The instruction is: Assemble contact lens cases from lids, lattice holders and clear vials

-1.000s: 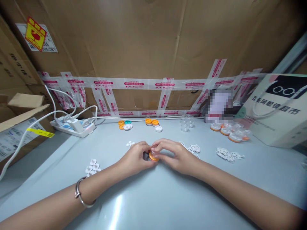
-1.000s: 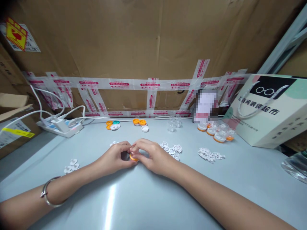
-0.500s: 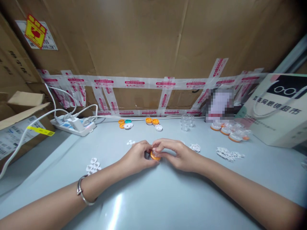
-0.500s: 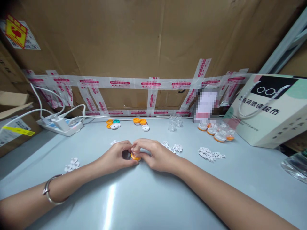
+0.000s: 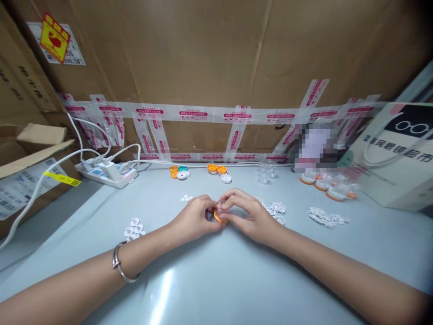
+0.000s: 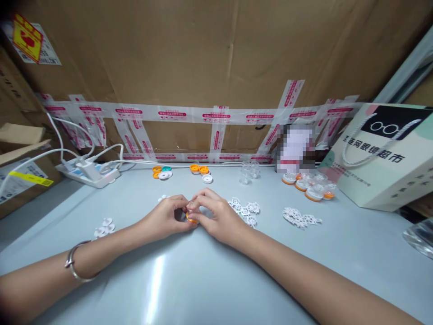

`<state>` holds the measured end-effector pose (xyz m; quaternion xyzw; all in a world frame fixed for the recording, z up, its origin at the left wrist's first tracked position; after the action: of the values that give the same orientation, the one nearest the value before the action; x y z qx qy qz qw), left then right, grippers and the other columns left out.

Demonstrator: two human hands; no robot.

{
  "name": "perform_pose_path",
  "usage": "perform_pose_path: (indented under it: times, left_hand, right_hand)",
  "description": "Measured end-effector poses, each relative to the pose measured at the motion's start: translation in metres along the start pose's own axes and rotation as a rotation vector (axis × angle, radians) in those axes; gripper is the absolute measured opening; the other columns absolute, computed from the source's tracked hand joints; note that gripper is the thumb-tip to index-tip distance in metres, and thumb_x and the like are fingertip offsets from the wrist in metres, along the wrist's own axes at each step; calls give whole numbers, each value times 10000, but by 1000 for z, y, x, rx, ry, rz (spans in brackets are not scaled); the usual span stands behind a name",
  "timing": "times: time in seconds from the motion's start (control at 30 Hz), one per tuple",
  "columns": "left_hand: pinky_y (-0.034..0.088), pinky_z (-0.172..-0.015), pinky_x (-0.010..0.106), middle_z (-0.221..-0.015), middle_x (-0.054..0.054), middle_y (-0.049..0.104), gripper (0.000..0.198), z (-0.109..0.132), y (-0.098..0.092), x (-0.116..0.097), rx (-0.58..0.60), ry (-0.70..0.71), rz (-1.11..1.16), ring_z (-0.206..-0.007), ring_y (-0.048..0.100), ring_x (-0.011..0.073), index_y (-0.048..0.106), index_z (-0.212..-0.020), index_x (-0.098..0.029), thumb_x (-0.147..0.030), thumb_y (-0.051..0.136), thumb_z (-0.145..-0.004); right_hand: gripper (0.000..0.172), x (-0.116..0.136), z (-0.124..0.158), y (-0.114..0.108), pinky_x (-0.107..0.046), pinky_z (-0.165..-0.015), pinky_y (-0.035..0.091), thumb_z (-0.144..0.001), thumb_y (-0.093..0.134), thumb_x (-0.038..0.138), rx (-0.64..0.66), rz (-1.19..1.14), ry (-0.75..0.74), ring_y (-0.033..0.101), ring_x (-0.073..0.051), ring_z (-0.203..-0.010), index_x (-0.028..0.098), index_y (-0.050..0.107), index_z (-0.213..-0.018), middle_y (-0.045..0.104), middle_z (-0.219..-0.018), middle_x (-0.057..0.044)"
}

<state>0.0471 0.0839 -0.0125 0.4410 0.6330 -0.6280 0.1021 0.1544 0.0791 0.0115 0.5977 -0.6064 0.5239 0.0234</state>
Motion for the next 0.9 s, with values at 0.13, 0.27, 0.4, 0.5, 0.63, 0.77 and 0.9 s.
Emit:
perform_pose_path:
  times: [0.13,0.27,0.4,0.5,0.63,0.77,0.9]
  left_hand:
    - [395,-628,224,-756,8,563,107,1,1,0,16,5,11,-695,548,136,642,-749,-179,-270,605,-706]
    - [378,-592,217,-719,-1,539,117,1,0,-1,9,-3,1,-661,533,130,639,-747,-177,-281,616,-698]
    - [388,-616,223,-723,2,546,95,0,-1,-3,2,2,-10,-679,539,139,629,-720,-175,-264,609,-694]
    - [396,-647,227,-727,3,556,90,0,-2,-4,-13,12,-14,-703,547,146,640,-730,-182,-256,611,-689]
    - [398,-629,224,-736,9,569,145,-1,-3,1,-39,-14,-2,-692,547,144,659,-776,-175,-283,618,-688]
    - [381,-591,218,-716,4,562,165,-2,-3,4,-35,-16,-9,-660,534,135,646,-762,-162,-306,621,-686]
    - [376,-599,214,-715,-1,554,144,-2,-4,1,-31,0,-11,-665,534,130,639,-745,-165,-298,616,-693]
  right_hand:
    - [82,5,0,2,-294,-804,457,-823,531,138,65,-1,-50,560,-132,-877,212,556,-849,533,-987,-50]
    - [84,7,1,3,-297,-814,452,-827,523,132,101,4,-67,556,-131,-882,208,552,-849,532,-1000,-51]
    - [72,3,4,3,-311,-798,460,-821,535,148,15,27,-30,546,-146,-870,215,544,-846,518,-941,-45]
    - [52,-2,7,4,-315,-792,456,-807,557,165,-92,58,25,538,-151,-845,209,550,-833,494,-880,-38]
    - [18,-8,7,2,-311,-793,446,-794,583,198,-160,60,94,547,-150,-826,205,569,-804,502,-846,-31]
    - [13,-6,2,0,-319,-858,420,-806,566,208,-96,-3,65,562,-160,-929,207,570,-818,570,-960,-45]
    - [63,-6,1,0,-311,-826,432,-804,569,213,-108,-49,77,584,-161,-900,201,544,-747,605,-870,-28]
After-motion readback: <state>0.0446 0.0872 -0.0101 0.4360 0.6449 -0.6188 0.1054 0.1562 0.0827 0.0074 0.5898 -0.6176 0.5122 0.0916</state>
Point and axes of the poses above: each hand's wrist, its own z-axis away from the middle knuckle, its own y-axis out of the palm, x = y × z, the point moved 7 cm from there along -z, towards the middle knuckle
